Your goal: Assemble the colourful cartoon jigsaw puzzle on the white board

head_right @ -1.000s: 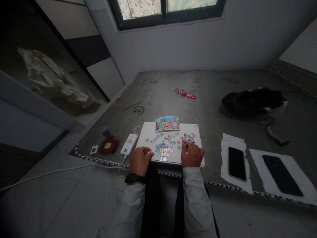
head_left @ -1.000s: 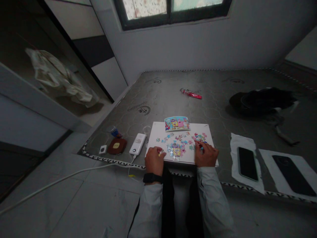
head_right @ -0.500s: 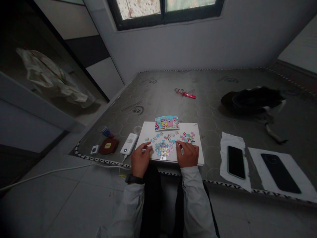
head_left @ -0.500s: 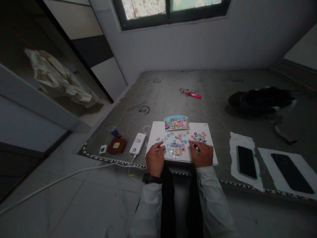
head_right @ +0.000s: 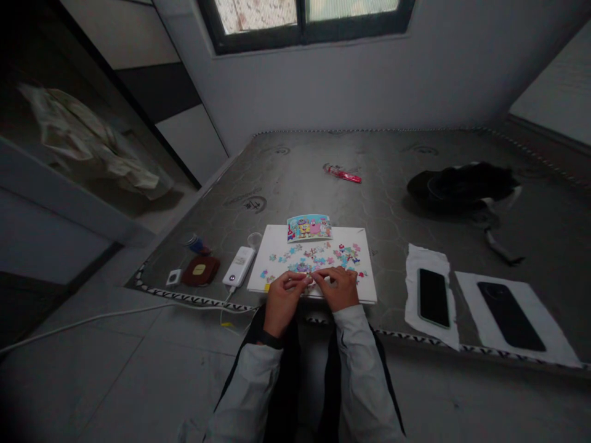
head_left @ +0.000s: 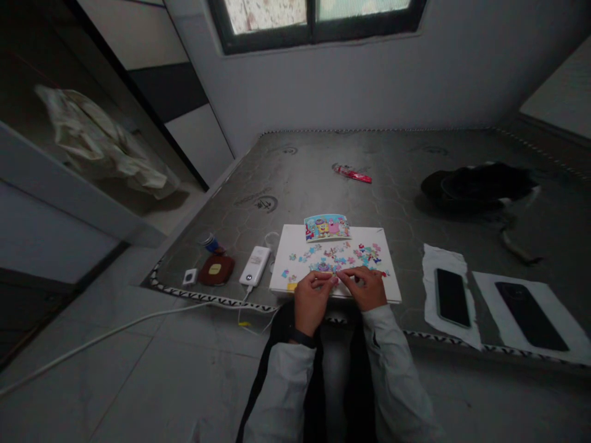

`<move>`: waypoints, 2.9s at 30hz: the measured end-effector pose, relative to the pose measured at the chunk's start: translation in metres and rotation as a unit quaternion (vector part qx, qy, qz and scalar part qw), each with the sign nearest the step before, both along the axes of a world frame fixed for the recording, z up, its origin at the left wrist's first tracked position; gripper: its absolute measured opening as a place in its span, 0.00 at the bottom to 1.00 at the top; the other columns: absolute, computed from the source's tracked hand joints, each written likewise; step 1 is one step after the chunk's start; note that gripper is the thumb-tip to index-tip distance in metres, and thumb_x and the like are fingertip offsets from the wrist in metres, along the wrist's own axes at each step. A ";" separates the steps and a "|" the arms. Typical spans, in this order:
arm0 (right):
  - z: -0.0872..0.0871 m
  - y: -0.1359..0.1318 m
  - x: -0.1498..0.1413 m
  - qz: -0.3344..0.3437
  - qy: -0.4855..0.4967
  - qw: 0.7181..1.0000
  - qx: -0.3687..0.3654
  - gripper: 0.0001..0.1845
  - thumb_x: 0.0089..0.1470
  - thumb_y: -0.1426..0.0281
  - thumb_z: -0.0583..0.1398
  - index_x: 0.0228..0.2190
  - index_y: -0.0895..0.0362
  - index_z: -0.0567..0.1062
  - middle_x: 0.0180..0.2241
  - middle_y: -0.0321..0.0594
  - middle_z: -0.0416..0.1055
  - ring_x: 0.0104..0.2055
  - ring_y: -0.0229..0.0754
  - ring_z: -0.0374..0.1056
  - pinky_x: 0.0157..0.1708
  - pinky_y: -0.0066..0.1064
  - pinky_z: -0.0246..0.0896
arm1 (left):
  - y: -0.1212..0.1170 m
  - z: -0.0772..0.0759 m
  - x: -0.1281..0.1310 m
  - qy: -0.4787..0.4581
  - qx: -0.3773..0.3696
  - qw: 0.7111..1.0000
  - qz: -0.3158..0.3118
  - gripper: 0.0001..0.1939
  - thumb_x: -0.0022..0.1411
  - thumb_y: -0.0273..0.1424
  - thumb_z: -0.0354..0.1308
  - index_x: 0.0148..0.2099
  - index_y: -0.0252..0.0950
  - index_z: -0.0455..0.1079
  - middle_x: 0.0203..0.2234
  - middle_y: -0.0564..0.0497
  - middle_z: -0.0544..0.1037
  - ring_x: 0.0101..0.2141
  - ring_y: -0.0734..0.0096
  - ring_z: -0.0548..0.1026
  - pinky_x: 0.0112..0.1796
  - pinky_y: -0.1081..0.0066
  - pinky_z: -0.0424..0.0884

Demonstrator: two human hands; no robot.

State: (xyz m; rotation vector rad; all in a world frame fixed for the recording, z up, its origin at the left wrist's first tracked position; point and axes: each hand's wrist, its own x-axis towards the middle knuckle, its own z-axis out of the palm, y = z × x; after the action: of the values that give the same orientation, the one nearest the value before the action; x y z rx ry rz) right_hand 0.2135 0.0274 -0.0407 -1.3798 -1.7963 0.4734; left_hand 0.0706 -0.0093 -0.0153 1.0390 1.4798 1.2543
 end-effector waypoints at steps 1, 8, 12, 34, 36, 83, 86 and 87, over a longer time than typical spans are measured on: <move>0.000 0.001 0.001 0.003 0.017 1.000 -0.015 0.21 0.58 0.51 0.57 0.27 0.51 0.81 0.28 0.37 0.78 0.29 0.39 0.68 0.40 0.37 0.52 | 0.000 -0.001 0.000 0.003 0.001 1.000 -0.007 0.11 0.56 0.37 0.64 0.36 0.34 0.73 0.35 0.46 0.82 0.36 0.67 0.80 0.38 0.71 0.74; -0.003 0.003 0.010 -0.022 0.024 0.996 -0.081 0.23 0.54 0.48 0.58 0.27 0.52 0.81 0.28 0.38 0.79 0.27 0.41 0.67 0.40 0.39 0.56 | -0.003 0.000 -0.013 0.225 0.054 0.973 -0.001 0.10 0.64 0.34 0.56 0.43 0.42 0.78 0.37 0.53 0.82 0.38 0.69 0.78 0.43 0.69 0.72; -0.011 0.003 0.016 -0.035 -0.067 0.991 -0.113 0.23 0.53 0.46 0.58 0.25 0.50 0.81 0.27 0.35 0.78 0.28 0.42 0.68 0.48 0.46 0.48 | -0.002 -0.003 -0.023 0.332 0.079 0.940 0.005 0.07 0.63 0.32 0.58 0.42 0.43 0.78 0.39 0.53 0.80 0.41 0.70 0.76 0.44 0.71 0.69; 0.009 -0.005 -0.005 -0.006 -0.208 0.954 -0.218 0.20 0.57 0.54 0.55 0.26 0.50 0.81 0.26 0.35 0.77 0.32 0.42 0.67 0.42 0.40 0.42 | 0.000 -0.017 -0.018 0.352 0.044 0.934 -0.040 0.04 0.60 0.31 0.62 0.38 0.40 0.77 0.37 0.52 0.80 0.39 0.70 0.77 0.42 0.70 0.68; 0.008 -0.005 -0.007 -0.015 -0.211 0.953 -0.215 0.19 0.57 0.55 0.56 0.25 0.50 0.81 0.26 0.35 0.77 0.31 0.42 0.67 0.42 0.40 0.41 | 0.000 -0.016 -0.018 0.352 0.039 0.934 -0.040 0.04 0.60 0.31 0.63 0.38 0.40 0.77 0.36 0.52 0.80 0.39 0.70 0.77 0.42 0.70 0.69; 0.002 -0.002 0.027 -0.222 -0.122 0.962 -0.103 0.25 0.58 0.49 0.52 0.27 0.54 0.76 0.24 0.35 0.72 0.31 0.41 0.64 0.42 0.37 0.40 | 0.003 -0.012 -0.020 0.335 0.057 0.940 0.041 0.06 0.63 0.31 0.58 0.39 0.40 0.77 0.37 0.51 0.80 0.40 0.69 0.76 0.43 0.70 0.69; 0.001 -0.003 0.027 -0.223 -0.122 0.962 -0.097 0.24 0.58 0.50 0.53 0.26 0.54 0.75 0.23 0.34 0.72 0.31 0.41 0.64 0.43 0.37 0.40 | 0.002 -0.011 -0.023 0.338 0.052 0.938 0.060 0.07 0.64 0.31 0.56 0.41 0.40 0.76 0.38 0.51 0.80 0.40 0.69 0.76 0.43 0.70 0.69; 0.001 -0.003 0.027 -0.223 -0.123 0.962 -0.095 0.24 0.58 0.50 0.53 0.27 0.54 0.75 0.24 0.34 0.72 0.31 0.40 0.64 0.43 0.37 0.40 | 0.001 -0.011 -0.024 0.339 0.050 0.938 0.062 0.08 0.64 0.31 0.56 0.41 0.40 0.76 0.38 0.51 0.80 0.40 0.69 0.76 0.43 0.70 0.69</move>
State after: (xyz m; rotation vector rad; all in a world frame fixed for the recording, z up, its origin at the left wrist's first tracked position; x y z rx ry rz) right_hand 0.2404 0.0244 -0.0394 -1.9878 -1.5860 0.2426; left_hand 0.0468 -0.0079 -0.0266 1.5694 2.0352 1.1149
